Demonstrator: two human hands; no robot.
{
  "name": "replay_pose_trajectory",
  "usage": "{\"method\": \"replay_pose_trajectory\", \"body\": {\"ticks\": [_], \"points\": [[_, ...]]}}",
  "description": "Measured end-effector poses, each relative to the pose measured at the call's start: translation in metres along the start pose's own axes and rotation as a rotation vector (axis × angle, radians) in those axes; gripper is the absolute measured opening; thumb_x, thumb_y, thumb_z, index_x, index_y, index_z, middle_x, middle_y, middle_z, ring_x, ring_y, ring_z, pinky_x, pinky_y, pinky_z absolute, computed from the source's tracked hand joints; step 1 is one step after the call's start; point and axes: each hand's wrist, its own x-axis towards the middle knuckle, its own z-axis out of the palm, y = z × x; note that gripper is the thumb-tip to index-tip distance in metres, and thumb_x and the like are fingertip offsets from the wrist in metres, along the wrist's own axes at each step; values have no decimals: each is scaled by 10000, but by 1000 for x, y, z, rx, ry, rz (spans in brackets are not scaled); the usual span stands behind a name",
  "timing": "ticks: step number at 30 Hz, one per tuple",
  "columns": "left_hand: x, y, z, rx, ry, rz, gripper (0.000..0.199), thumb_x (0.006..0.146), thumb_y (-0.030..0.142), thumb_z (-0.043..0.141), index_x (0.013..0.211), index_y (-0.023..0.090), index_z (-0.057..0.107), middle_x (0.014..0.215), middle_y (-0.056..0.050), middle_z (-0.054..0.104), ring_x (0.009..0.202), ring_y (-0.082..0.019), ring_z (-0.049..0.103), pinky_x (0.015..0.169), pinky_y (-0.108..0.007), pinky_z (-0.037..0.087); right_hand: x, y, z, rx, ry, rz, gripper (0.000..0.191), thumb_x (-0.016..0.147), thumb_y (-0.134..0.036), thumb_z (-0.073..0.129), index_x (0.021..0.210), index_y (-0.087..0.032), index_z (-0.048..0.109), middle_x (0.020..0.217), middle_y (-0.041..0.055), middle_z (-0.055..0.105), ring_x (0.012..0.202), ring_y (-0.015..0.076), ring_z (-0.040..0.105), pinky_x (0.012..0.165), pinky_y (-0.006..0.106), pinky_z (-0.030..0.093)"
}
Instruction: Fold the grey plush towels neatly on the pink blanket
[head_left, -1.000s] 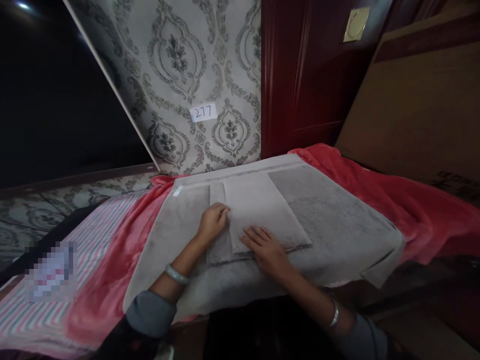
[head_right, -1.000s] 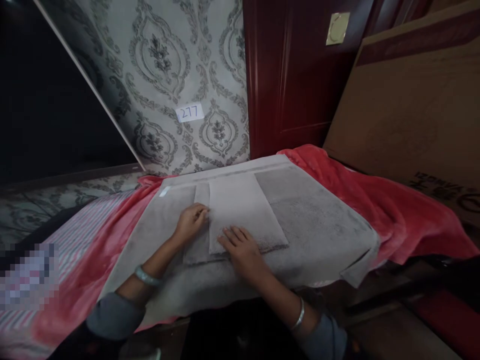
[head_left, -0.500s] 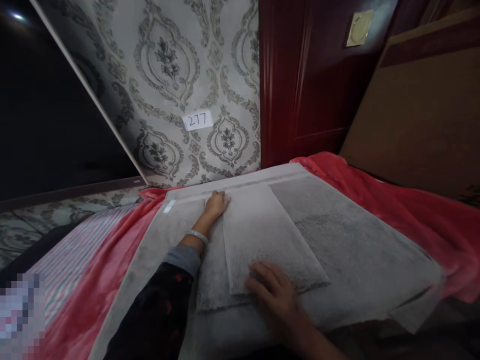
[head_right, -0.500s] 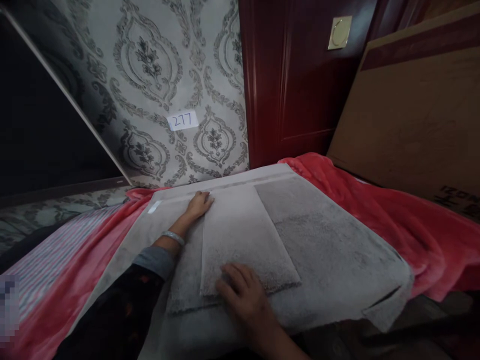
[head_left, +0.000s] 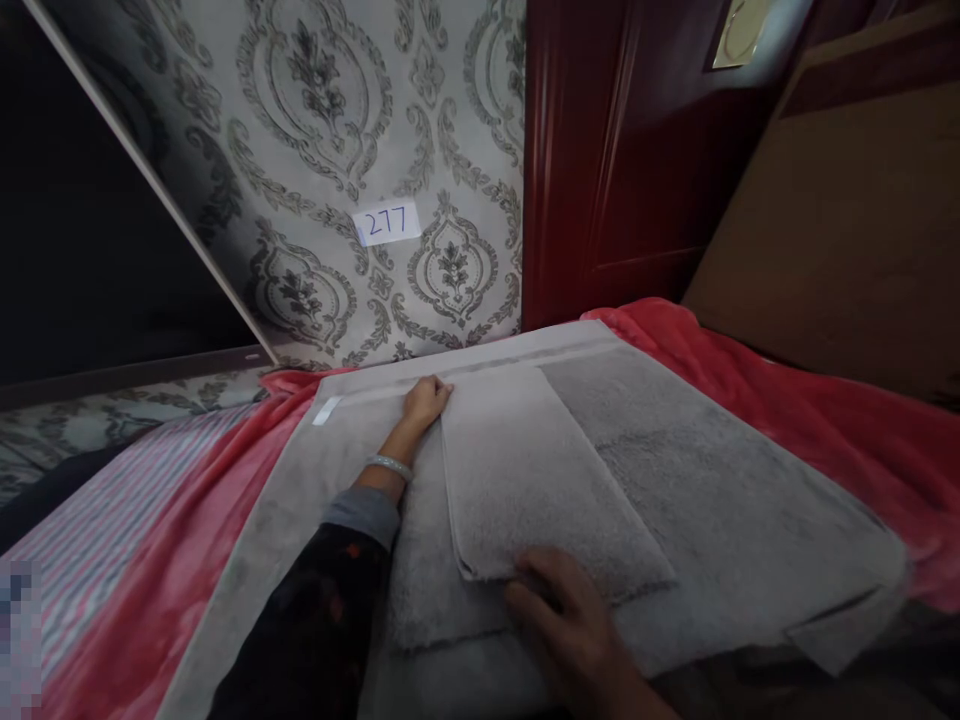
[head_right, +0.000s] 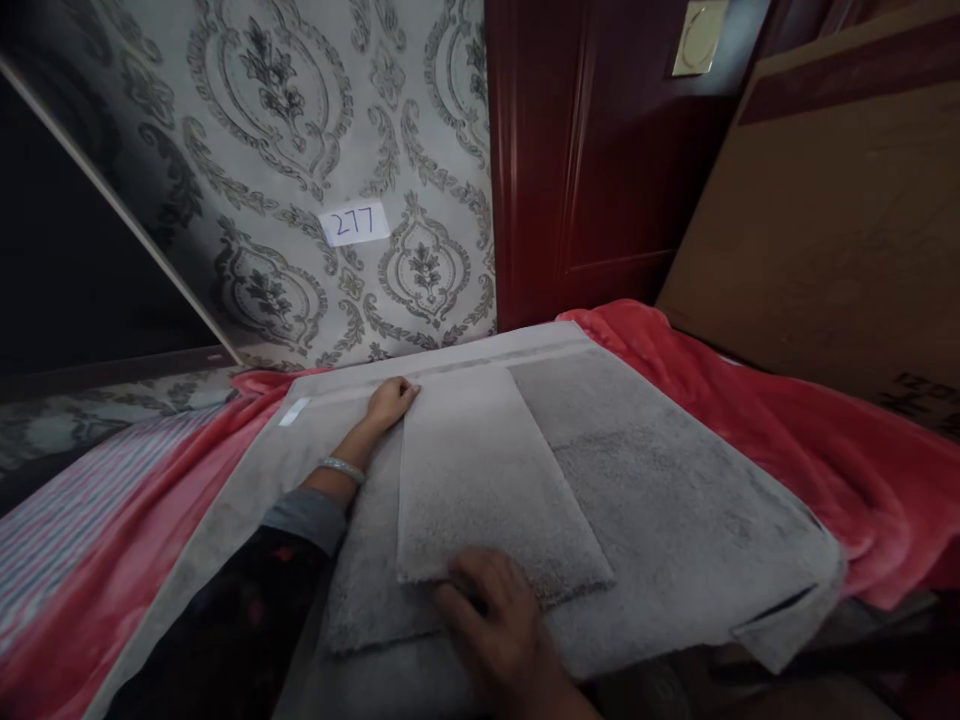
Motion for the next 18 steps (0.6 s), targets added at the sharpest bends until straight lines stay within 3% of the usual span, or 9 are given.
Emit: {"method": "replay_pose_trajectory", "body": {"ticks": [5,13,18], "points": [[-2,4,-3,-10,-26,-21,266,956,374,522,1010,169,683,1057,-102,735,980,-220,659,777,-282,451,7,-4,-6,-51,81,-128,255,896,-57,554,1071,-218,648,1024,84,686,954,191,654,776,330,572],[-5,7,8,-52,-49,-54,312,979,392,472,1104,183,667,1171,-81,702,1069,-196,609,873,-275,422,1,-5,-10,-53,67,-8,313,899,-80,582,1171,-231,619,1082,93,655,1002,203,642,819,364,573],[-8,9,9,-71,-14,-39,312,971,387,492,1097,168,674,1165,-97,704,1065,-202,616,886,-286,427,7,-7,-13,-114,-7,-32,226,896,-77,556,1045,-221,647,1105,96,649,1013,213,623,812,366,559]]}}
